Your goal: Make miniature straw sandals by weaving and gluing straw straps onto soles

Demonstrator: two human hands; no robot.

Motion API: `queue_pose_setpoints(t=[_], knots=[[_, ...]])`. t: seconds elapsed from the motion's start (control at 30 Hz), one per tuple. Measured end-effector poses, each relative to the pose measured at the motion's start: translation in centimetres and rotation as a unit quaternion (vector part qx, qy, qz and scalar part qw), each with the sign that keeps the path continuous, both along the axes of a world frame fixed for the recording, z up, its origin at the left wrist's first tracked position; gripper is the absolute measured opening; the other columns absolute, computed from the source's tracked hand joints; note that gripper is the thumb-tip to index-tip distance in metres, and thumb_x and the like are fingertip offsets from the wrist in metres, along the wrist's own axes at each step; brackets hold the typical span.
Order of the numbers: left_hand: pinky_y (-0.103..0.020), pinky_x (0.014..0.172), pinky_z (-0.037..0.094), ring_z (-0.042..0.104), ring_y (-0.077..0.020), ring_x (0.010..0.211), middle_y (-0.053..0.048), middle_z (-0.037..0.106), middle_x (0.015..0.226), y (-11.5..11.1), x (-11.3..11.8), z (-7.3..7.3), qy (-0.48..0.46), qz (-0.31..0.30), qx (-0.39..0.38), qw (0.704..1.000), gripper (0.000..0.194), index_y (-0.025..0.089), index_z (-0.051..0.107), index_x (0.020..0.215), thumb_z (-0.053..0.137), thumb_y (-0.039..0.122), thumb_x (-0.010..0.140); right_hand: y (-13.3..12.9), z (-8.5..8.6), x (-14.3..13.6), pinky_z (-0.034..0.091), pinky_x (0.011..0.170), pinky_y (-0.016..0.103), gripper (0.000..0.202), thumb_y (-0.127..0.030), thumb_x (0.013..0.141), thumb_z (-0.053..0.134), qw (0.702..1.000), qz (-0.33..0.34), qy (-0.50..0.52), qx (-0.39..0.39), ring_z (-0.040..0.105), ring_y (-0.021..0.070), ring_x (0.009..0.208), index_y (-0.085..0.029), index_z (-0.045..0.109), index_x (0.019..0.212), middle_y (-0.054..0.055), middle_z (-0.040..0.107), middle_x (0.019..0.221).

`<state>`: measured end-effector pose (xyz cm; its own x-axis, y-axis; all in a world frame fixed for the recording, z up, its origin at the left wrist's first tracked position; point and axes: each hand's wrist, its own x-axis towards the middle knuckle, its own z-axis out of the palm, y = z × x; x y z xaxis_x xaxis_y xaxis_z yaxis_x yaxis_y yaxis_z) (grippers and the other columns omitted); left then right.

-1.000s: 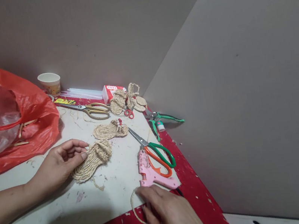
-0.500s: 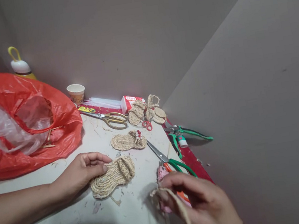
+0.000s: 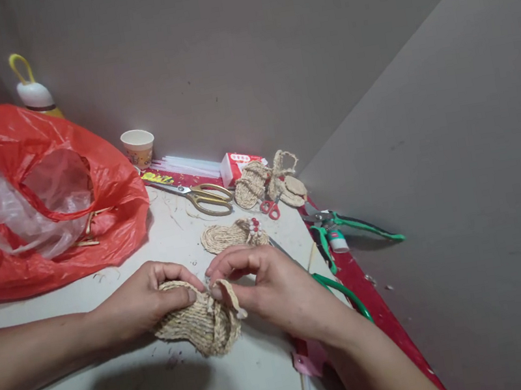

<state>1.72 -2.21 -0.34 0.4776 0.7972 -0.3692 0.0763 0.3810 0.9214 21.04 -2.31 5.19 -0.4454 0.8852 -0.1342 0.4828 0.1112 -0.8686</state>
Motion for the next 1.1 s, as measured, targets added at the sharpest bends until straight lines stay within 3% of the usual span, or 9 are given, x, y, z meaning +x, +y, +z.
queue_pose_setpoints(t=[0.17, 0.3, 0.53, 0.67, 0.8, 0.93, 1.1], knots=[[-0.019, 0.045, 0.033, 0.048, -0.0082, 0.048, 0.002, 0.058, 0.058, -0.2, 0.0, 0.1, 0.012, 0.002, 0.0, 1.0, 0.015, 0.014, 0.065, 0.081, 0.058, 0.019, 0.069, -0.2, -0.5, -0.2, 0.047, 0.07, 0.024, 0.01, -0.022, 0.077, 0.067, 1.0, -0.016, -0.015, 0.01, 0.061, 0.0148, 0.074, -0.017, 0.07, 0.07, 0.003, 0.069, 0.081], [-0.019, 0.046, 0.034, 0.047, -0.008, 0.047, 0.002, 0.057, 0.057, -0.2, 0.1, 0.1, -0.007, 0.005, -0.027, 1.0, 0.014, 0.013, 0.063, 0.082, 0.059, 0.019, 0.069, -0.2, -0.8, -0.2, 0.045, 0.06, 0.021, 0.01, -0.021, 0.078, 0.063, 0.999, -0.034, -0.027, -0.031, 0.056, 0.0118, 0.061, -0.017, 0.07, 0.072, 0.0, 0.066, 0.066], [-0.018, 0.046, 0.032, 0.044, -0.0063, 0.046, 0.004, 0.055, 0.055, -0.2, 0.2, 0.8, -0.053, 0.006, -0.058, 0.997, 0.015, 0.013, 0.06, 0.08, 0.063, 0.017, 0.065, -0.4, -0.7, -0.3, 0.043, 0.057, 0.019, 0.012, -0.015, 0.075, 0.061, 0.999, -0.02, -0.037, -0.033, 0.053, 0.0108, 0.058, -0.016, 0.071, 0.069, -0.002, 0.064, 0.061], [-0.021, 0.05, 0.035, 0.047, -0.0075, 0.048, 0.002, 0.059, 0.061, -0.1, 0.2, 1.1, -0.078, -0.005, -0.09, 0.993, 0.023, 0.015, 0.058, 0.081, 0.067, 0.015, 0.059, -0.7, -0.3, -0.7, 0.044, 0.059, 0.021, 0.014, -0.013, 0.075, 0.059, 0.998, -0.013, -0.06, 0.009, 0.056, 0.0126, 0.061, -0.017, 0.07, 0.068, -0.001, 0.066, 0.065], [-0.02, 0.052, 0.035, 0.048, -0.0073, 0.052, 0.003, 0.06, 0.066, 0.0, 0.1, 0.5, -0.046, -0.045, -0.074, 0.995, 0.023, 0.015, 0.061, 0.08, 0.068, 0.013, 0.058, -1.0, -0.2, -1.2, 0.045, 0.059, 0.021, 0.015, -0.011, 0.076, 0.059, 0.997, 0.006, -0.073, 0.026, 0.057, 0.0127, 0.062, -0.018, 0.07, 0.069, 0.0, 0.067, 0.066], [-0.019, 0.047, 0.03, 0.042, -0.0063, 0.047, 0.006, 0.055, 0.056, -0.1, 0.1, 0.2, -0.013, -0.061, -0.046, 0.997, 0.013, 0.015, 0.06, 0.07, 0.068, 0.017, 0.06, -1.1, -0.4, -1.5, 0.045, 0.061, 0.021, 0.015, -0.01, 0.079, 0.06, 0.993, 0.044, -0.094, 0.052, 0.06, 0.0128, 0.064, -0.018, 0.071, 0.074, 0.0, 0.068, 0.07], [-0.017, 0.042, 0.027, 0.039, -0.0058, 0.044, 0.007, 0.052, 0.05, -0.5, 0.2, 1.1, 0.019, -0.043, -0.038, 0.998, 0.01, 0.015, 0.058, 0.067, 0.066, 0.015, 0.061, -1.4, -0.1, -1.0, 0.047, 0.069, 0.022, 0.013, -0.011, 0.082, 0.061, 0.987, 0.075, -0.118, 0.075, 0.063, 0.0131, 0.072, -0.02, 0.071, 0.084, 0.001, 0.069, 0.08]])
